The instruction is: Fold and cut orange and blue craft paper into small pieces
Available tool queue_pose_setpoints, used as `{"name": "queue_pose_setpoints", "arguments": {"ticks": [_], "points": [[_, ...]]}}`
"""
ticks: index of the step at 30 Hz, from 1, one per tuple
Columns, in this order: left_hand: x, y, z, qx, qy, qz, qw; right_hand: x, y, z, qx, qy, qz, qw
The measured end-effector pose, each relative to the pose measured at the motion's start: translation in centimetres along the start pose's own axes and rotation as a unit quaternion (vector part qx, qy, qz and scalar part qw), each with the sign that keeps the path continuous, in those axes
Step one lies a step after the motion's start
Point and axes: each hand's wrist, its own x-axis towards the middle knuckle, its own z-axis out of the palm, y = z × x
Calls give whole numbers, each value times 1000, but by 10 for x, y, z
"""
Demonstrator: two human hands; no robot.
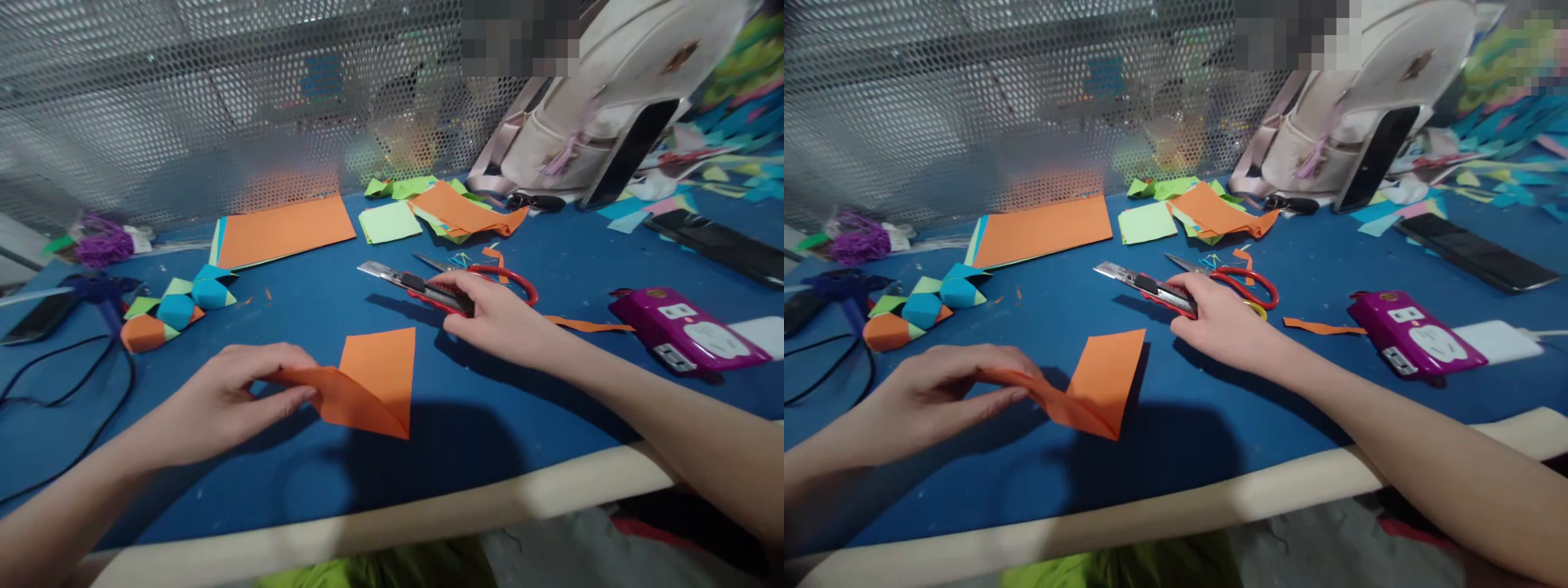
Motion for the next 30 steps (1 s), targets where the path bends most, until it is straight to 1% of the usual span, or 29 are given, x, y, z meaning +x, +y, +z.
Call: {"name": "queue_pose_setpoints", "arguments": {"ticks": [2, 3, 5, 7, 8, 9, 10, 13, 15, 18, 21, 23, 25, 27, 28, 30], "points": [[1, -4, 1, -25, 1, 12, 1000, -3, -8, 1, 94, -65, 81, 990], [3, -5, 2, -39, 4, 21, 999, -5, -12, 2, 154, -101, 120, 975], [6, -4, 6, -43, 24, 31, 998, -8, -18, 5, 285, -161, 174, 929], [9, 1, 10, -36, 29, 40, 998, -10, -21, 10, 385, -182, 190, 884], [11, 4, 12, -29, 27, 44, 998, -10, -23, 12, 410, -177, 191, 874], [13, 7, 13, -22, 25, 46, 998, -10, -23, 14, 416, -164, 191, 874], [16, 11, 14, -17, 23, 50, 998, -9, -24, 16, 406, -148, 190, 882], [26, 16, 17, -3, 20, 62, 998, -7, -23, 22, 329, -106, 183, 920], [35, 15, 20, 13, 16, 55, 998, -5, -22, 24, 285, -101, 164, 939], [49, 10, 24, 46, 27, 33, 998, -4, -19, 24, 265, -95, 109, 953], [62, 8, 25, 81, 27, -4, 996, -4, -17, 23, 264, -82, 61, 959], [69, 10, 24, 86, 2, -29, 996, -4, -18, 22, 268, -69, 45, 960], [73, 12, 22, 47, -33, -51, 997, -5, -19, 21, 276, -51, 35, 959], [76, 11, 21, -16, -58, -78, 995, -4, -20, 19, 289, -39, 31, 956], [76, 9, 20, -47, -59, -94, 993, -4, -21, 19, 306, -38, 31, 951], [77, 2, 19, -95, -32, -125, 987, -3, -21, 18, 360, -41, 43, 931]]}}
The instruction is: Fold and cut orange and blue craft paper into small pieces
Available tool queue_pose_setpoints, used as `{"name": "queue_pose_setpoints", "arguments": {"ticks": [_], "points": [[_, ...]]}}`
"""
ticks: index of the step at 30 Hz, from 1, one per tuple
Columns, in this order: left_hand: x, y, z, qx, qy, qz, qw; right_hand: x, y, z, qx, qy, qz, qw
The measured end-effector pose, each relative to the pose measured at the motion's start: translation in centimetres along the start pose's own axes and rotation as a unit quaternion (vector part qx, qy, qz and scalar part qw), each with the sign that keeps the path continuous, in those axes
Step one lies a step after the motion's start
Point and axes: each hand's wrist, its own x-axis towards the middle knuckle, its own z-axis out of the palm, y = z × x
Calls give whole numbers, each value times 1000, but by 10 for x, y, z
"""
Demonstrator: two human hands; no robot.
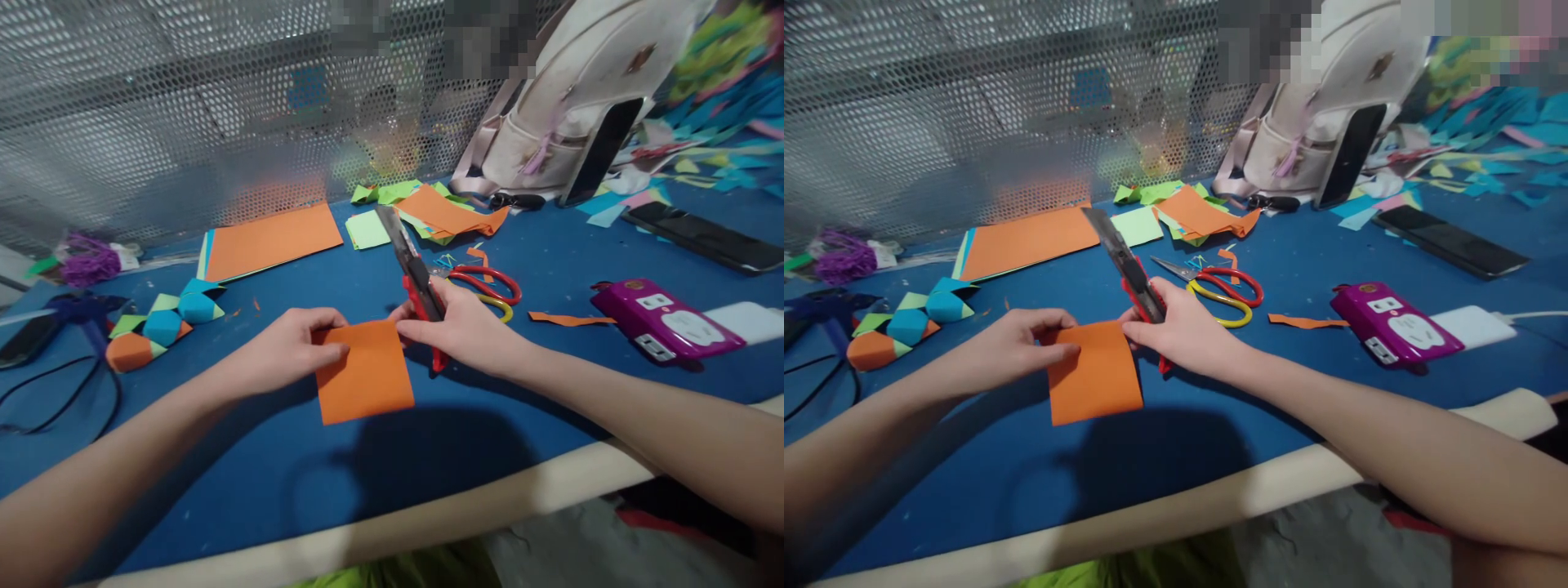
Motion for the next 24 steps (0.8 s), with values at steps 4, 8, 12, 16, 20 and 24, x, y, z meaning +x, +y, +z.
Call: {"name": "queue_pose_setpoints", "arguments": {"ticks": [4, 8, 12, 16, 20, 24], "points": [[4, -15, -6, -87, 88, -43, 991, 3, 2, -1, 39, 1, 55, 998], [5, -22, -6, -141, 118, -57, 981, 5, 8, 0, -56, -14, 74, 996], [9, -23, -3, -139, 114, -55, 982, 6, 12, 5, -87, -26, 81, 993], [19, -30, -2, -55, 94, -21, 994, 7, 13, 11, -101, -21, 96, 990], [25, -36, 3, 134, 170, 105, 971, 10, 16, 13, -89, -11, 101, 991], [19, -37, 15, 156, 136, 210, 956, 10, 16, 14, -74, -15, 107, 991]]}}
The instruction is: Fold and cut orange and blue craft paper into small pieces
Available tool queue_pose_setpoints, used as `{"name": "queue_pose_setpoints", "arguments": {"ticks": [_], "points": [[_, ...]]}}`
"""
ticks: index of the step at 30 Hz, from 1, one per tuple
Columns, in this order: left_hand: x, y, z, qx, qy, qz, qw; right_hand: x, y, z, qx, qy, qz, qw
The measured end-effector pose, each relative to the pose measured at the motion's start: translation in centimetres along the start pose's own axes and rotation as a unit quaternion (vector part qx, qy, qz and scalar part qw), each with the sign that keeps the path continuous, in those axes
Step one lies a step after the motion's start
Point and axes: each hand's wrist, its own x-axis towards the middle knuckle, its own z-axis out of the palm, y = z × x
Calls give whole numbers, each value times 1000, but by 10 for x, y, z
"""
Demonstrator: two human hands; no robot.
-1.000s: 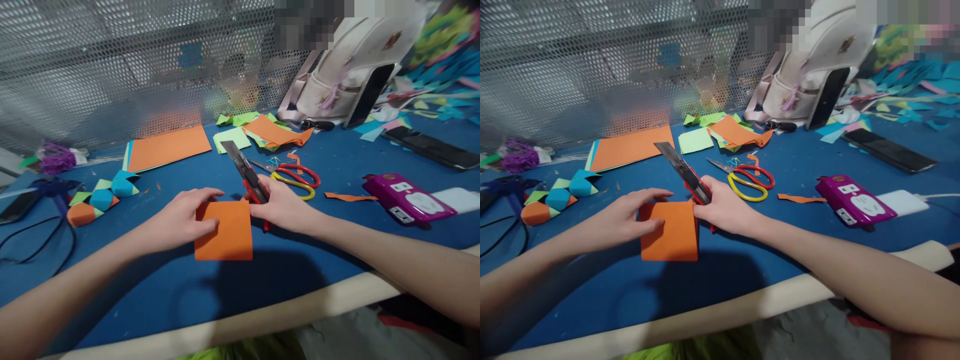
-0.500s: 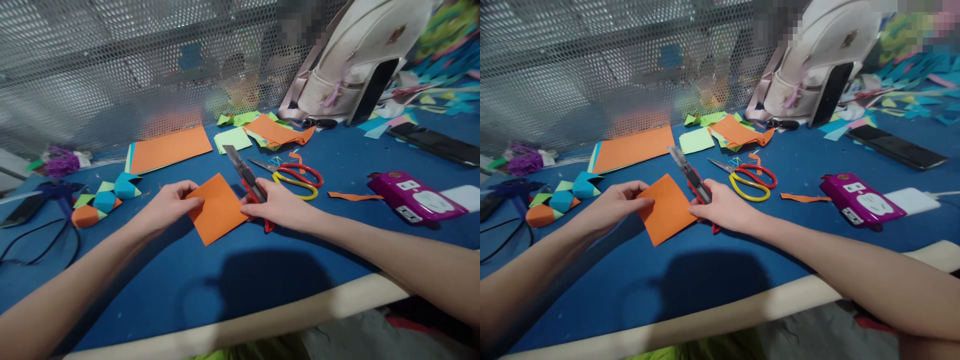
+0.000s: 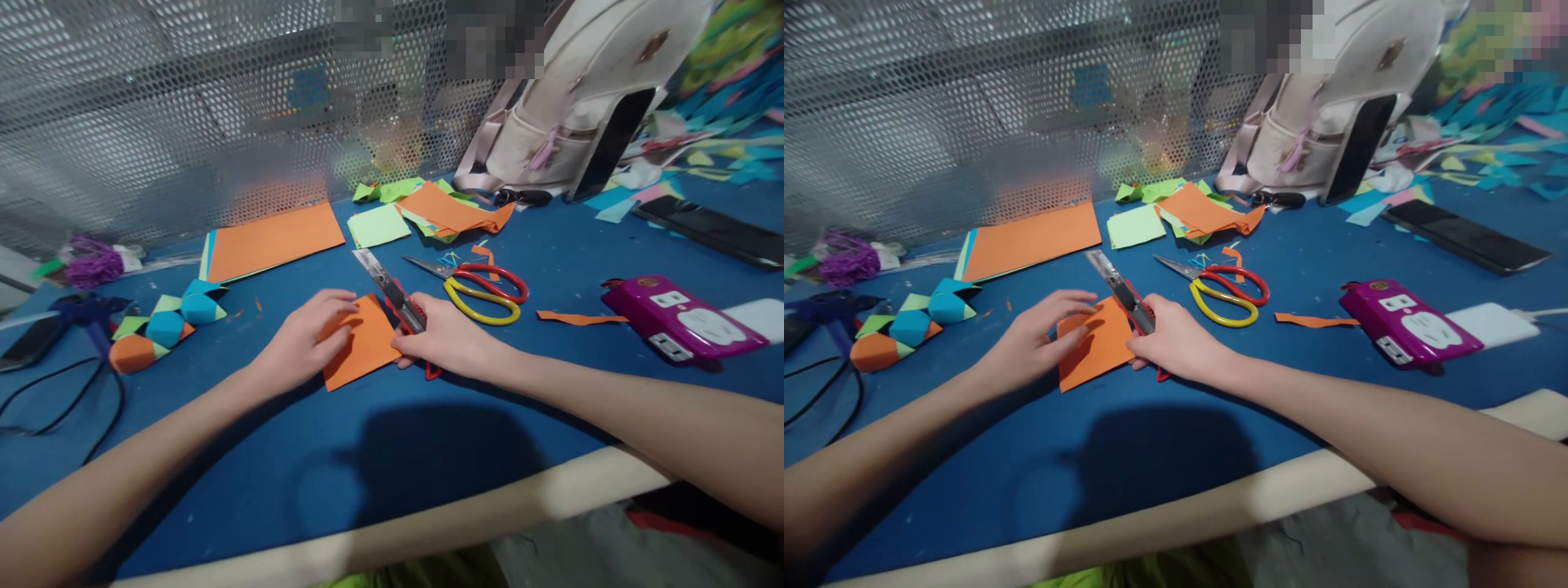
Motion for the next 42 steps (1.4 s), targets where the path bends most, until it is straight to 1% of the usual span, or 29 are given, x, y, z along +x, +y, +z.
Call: {"name": "queue_pose_setpoints", "arguments": {"ticks": [2, 3, 5, 7, 9, 10, 12, 14, 17, 19, 21, 24, 26, 28, 32, 38, 42], "points": [[-5, 1, 5, -49, -35, -5, 998, -2, -3, -1, 4, -7, -4, 1000], [-8, 0, 7, -67, -38, -13, 997, -3, -5, -2, -2, -10, -5, 1000], [-11, -3, 10, -91, -28, -24, 995, -7, -10, -9, -41, -6, -6, 999], [-13, -6, 11, -115, -24, -31, 993, -13, -14, -23, -116, 19, -21, 993], [-13, -7, 10, -132, -31, -35, 990, -20, -13, -41, -205, 69, -72, 974], [-13, -6, 9, -136, -35, -35, 989, -23, -11, -52, -242, 80, -98, 962], [-13, -4, 7, -132, -44, -36, 990, -32, -3, -72, -302, 76, -114, 944], [-14, -2, 5, -117, -61, -31, 991, -43, 8, -87, -339, 57, -127, 930], [-16, 1, 5, -82, -99, -13, 992, -58, 24, -98, -376, 47, -197, 904], [-17, 1, 5, -57, -120, 0, 991, -67, 32, -100, -393, 49, -216, 892], [-18, 0, 6, -36, -128, 6, 991, -72, 37, -99, -400, 46, -206, 892], [-18, -1, 8, -4, -120, 28, 992, -74, 40, -96, -400, 38, -199, 894], [-17, -2, 9, 19, -111, 50, 992, -73, 42, -93, -401, 39, -214, 890], [-16, -2, 9, 35, -114, 57, 991, -71, 46, -91, -402, 51, -237, 883], [-16, -2, 8, 28, -131, 43, 990, -69, 54, -86, -400, 77, -273, 872], [-16, -3, 8, 23, -123, 65, 990, -68, 59, -83, -400, 96, -289, 865], [-16, -2, 7, 19, -126, 56, 990, -66, 62, -82, -399, 108, -287, 864]]}}
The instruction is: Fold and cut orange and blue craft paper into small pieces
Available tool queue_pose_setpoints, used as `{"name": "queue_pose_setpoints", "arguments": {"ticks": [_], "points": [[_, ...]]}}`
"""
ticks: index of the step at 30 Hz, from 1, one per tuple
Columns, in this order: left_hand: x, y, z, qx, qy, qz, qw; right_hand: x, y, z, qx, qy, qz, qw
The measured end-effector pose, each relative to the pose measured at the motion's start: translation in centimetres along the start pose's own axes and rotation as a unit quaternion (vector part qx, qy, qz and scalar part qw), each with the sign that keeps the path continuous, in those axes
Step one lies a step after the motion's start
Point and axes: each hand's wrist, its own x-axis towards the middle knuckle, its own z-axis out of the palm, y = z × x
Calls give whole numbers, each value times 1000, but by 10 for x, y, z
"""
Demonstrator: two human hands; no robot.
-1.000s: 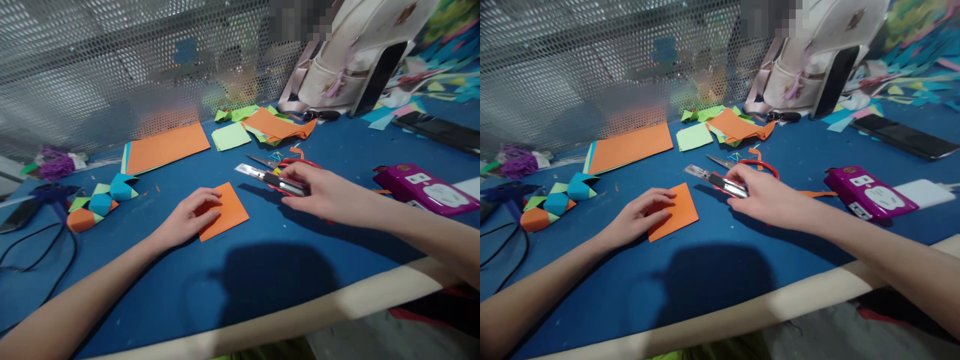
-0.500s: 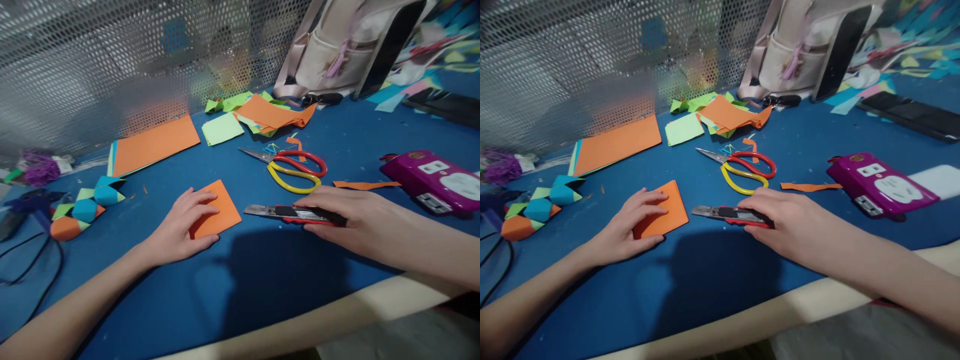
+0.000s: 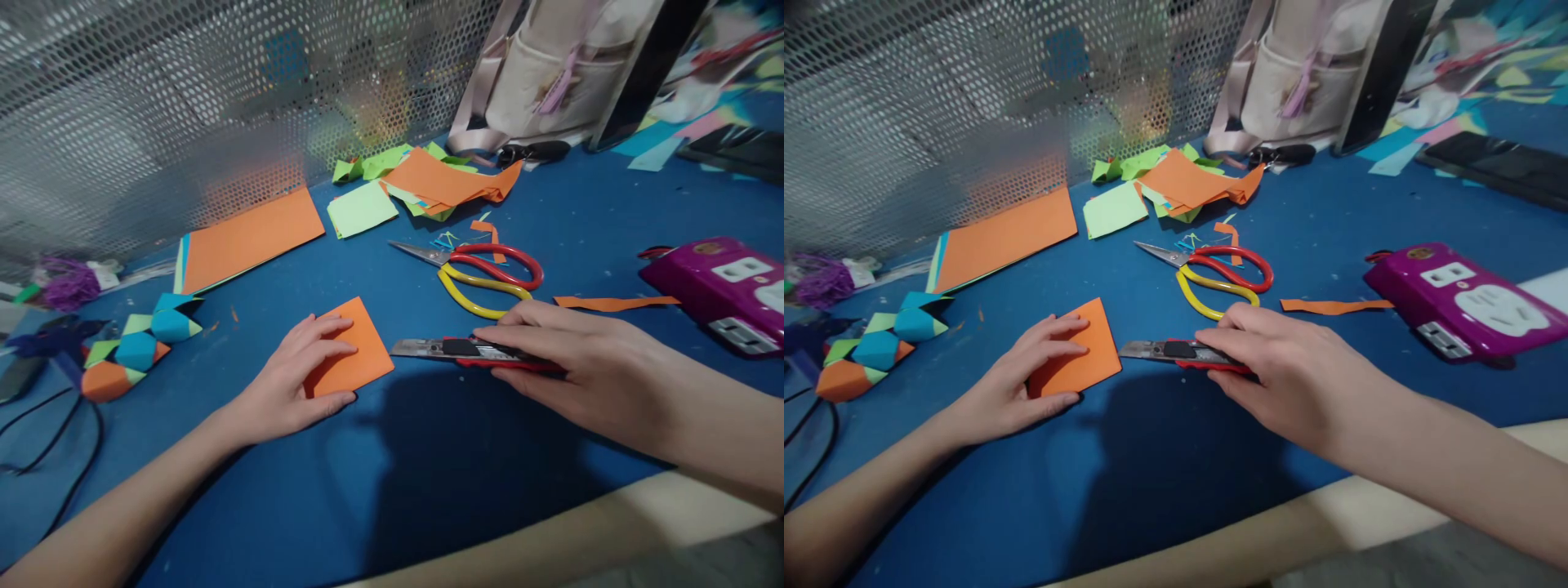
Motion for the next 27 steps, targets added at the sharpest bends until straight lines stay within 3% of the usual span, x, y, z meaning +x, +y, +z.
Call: {"name": "queue_pose_setpoints", "arguments": {"ticks": [12, 20, 27], "points": [[1, -1, 5, -32, 26, -115, 993, 3, -4, 5, -11, 9, 9, 1000], [2, -3, 6, -28, 19, -112, 993, 10, -11, -7, -42, 0, -7, 999], [0, -2, 7, -9, 66, -63, 996, 12, -12, -4, -152, 26, -52, 987]]}}
